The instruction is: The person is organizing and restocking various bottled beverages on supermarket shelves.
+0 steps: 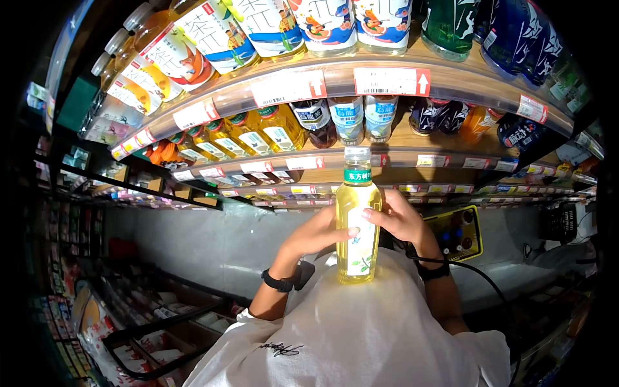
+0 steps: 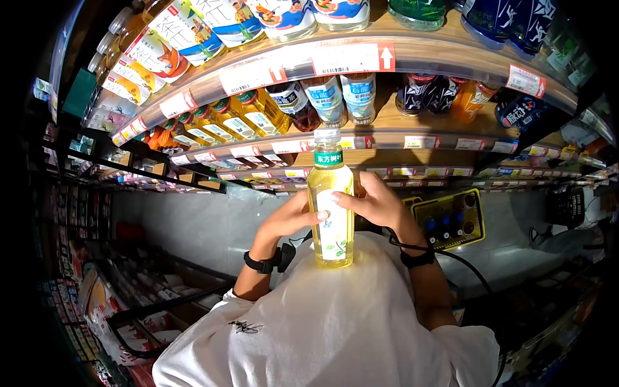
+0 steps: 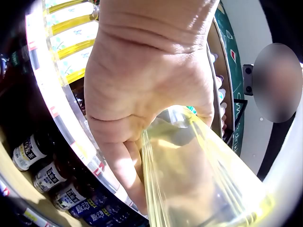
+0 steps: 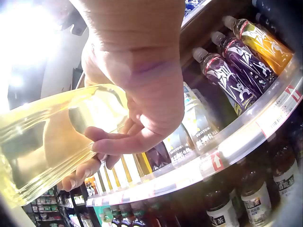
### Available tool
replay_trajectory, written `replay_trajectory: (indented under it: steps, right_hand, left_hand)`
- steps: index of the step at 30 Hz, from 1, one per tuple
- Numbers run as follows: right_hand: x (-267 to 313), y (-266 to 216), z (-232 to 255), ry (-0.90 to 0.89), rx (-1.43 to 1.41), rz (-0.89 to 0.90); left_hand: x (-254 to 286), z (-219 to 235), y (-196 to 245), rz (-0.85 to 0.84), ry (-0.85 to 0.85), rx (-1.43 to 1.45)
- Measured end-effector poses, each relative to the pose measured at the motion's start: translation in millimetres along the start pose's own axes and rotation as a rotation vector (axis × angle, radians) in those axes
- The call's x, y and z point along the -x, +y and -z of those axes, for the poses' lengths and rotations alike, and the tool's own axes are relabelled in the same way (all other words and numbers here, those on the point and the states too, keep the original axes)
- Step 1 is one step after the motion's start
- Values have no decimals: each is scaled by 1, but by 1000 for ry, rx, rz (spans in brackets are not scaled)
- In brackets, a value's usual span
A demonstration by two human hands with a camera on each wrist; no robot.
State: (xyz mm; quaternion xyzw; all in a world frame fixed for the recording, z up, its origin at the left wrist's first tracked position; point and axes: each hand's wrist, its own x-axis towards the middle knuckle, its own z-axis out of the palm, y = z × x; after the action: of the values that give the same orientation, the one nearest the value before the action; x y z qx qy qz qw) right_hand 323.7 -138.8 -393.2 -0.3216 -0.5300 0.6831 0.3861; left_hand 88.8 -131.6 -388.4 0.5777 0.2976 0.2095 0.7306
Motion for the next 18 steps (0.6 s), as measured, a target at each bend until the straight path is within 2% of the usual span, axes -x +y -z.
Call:
replay_trajectory:
  steps: [13, 16, 18]
  right_hand:
    - [2, 7, -4, 17, 9, -63]
    - [2, 2, -7, 38, -1, -48]
    - [2, -10, -9, 96, 102, -147]
  left_hand:
    - [1, 2, -4, 6, -34, -92]
    - [1, 3, -7, 61, -61, -84]
    - [-2, 1, -15, -53, 93, -202]
